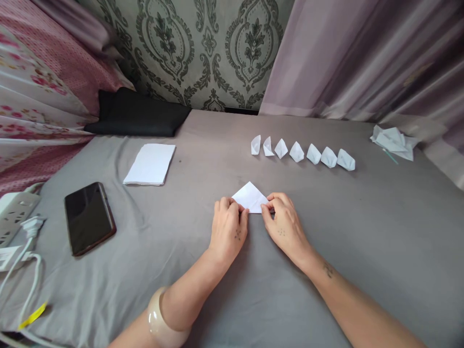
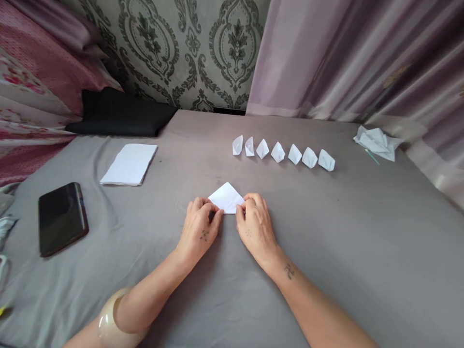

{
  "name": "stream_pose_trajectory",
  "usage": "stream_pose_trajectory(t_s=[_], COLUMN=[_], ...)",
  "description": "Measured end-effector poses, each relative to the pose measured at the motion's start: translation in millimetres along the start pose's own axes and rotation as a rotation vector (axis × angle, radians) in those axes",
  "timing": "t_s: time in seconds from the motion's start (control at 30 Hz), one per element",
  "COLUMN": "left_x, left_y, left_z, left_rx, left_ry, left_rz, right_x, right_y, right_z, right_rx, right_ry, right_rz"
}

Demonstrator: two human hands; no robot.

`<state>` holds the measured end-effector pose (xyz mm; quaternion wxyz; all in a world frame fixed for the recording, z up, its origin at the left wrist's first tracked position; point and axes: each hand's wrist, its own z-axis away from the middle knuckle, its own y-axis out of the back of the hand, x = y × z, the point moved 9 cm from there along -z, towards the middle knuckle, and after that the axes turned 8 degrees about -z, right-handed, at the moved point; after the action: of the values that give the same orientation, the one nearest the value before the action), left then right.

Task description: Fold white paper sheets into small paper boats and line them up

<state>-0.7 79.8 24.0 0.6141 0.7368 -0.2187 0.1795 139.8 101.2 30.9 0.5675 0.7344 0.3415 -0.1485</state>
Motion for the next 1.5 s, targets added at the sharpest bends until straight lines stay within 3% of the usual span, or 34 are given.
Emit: stream_pose_trajectory(t_s=[0.3,0.83,1.17,1.3,1.4,1.5], left_x=[-3.6,3.4,0.1,-0.1,0.8,-0.6], left_y=[-0.4,-3.8,-11.3,-11.1,-9.3,-8.0], left_z=[-2.4,-5.0,-5.3,-6.6,-8.1,-9.6], left_rx=[-0.052,-0.087,-0.043,-0.048,-0.051,-0.063], left_ry=[0.053,-0.01,-0.076,-0.073,-0.073,-0.048], left_rz=[0.029,0.012,0.021,0.008,-0.036,-0.087], right_x=[0.8,1.5,21.6,-10.6,-46.8,-60.6], right_y=[-0.8,-4.5,13.8,16.4,-0.8,-15.2], right_z=[-1.5,-2.1,2.9,10.5,24.4,35.5], right_rx=[-0.001,-0.08,-0.061,-0.03,-0.125,-0.186], right_ry=[-0.007,-0.038,-0.104,0.013,0.129,0.108], right_rz=[0.026,0.04,0.137,0.172,0.123,0.169])
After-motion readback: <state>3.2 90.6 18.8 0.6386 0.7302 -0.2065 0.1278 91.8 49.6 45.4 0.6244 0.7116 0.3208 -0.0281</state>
